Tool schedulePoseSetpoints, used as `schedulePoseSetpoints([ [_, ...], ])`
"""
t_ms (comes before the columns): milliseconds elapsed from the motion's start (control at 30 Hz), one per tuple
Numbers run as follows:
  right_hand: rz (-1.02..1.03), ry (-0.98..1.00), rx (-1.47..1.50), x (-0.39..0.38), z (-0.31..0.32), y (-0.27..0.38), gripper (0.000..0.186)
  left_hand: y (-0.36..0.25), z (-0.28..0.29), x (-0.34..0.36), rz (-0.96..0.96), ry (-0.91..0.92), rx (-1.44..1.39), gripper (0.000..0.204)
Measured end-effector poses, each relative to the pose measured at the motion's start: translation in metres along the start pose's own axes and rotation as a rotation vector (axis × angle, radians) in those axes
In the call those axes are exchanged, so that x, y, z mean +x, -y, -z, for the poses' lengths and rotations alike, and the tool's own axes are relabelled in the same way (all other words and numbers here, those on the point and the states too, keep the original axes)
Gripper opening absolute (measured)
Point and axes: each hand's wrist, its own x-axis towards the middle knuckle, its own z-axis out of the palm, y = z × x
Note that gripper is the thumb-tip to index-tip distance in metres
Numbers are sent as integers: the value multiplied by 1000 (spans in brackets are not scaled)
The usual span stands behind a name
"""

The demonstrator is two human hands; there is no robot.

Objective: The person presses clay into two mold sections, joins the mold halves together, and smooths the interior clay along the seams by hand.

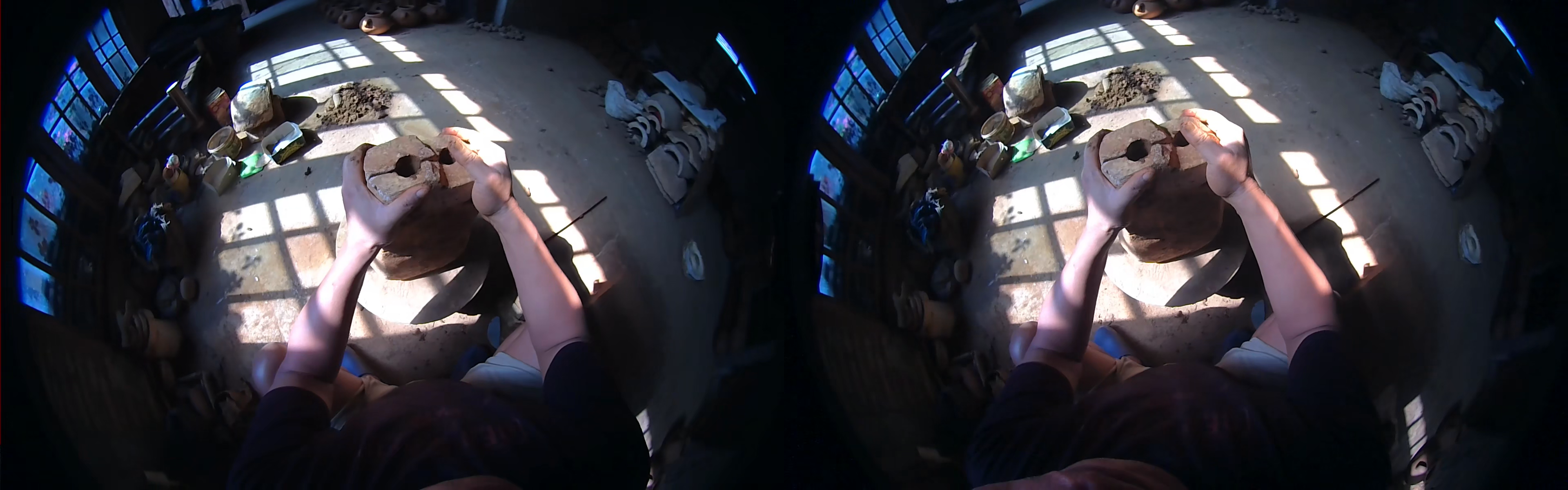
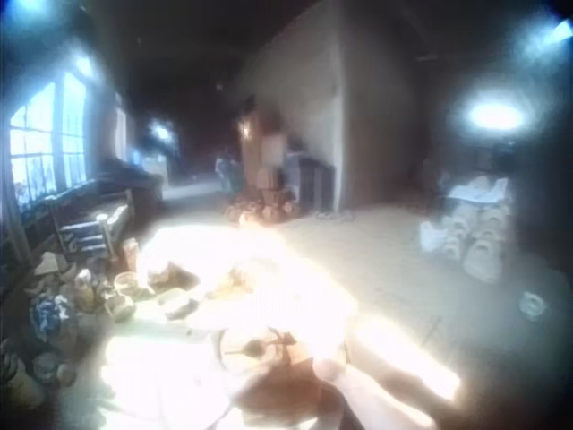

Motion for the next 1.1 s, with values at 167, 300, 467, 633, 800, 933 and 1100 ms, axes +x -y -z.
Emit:
schedulePoseSetpoints([
  [167,61,-6,6,3,6,-5,35,-6,-3,0,-46,-3,110,96],
  [300,-266,129,495,2,16,-10,79,8,0,-6,-65,-29,129,96],
  [467,-465,-258,432,-35,78,-147,88,110,2,-60,224,53,-509,94],
  [633,-565,-31,933,-68,71,-242,68,183,-10,-147,741,-186,-702,96],
  [800,-421,-13,750,-79,63,-264,59,201,3,-165,597,-232,-515,87],
  [933,-485,-104,705,-78,64,-276,60,230,9,-169,461,-269,-457,85],
  [1100,-544,-22,788,-78,59,-264,64,213,13,-178,611,-251,-437,86],
])
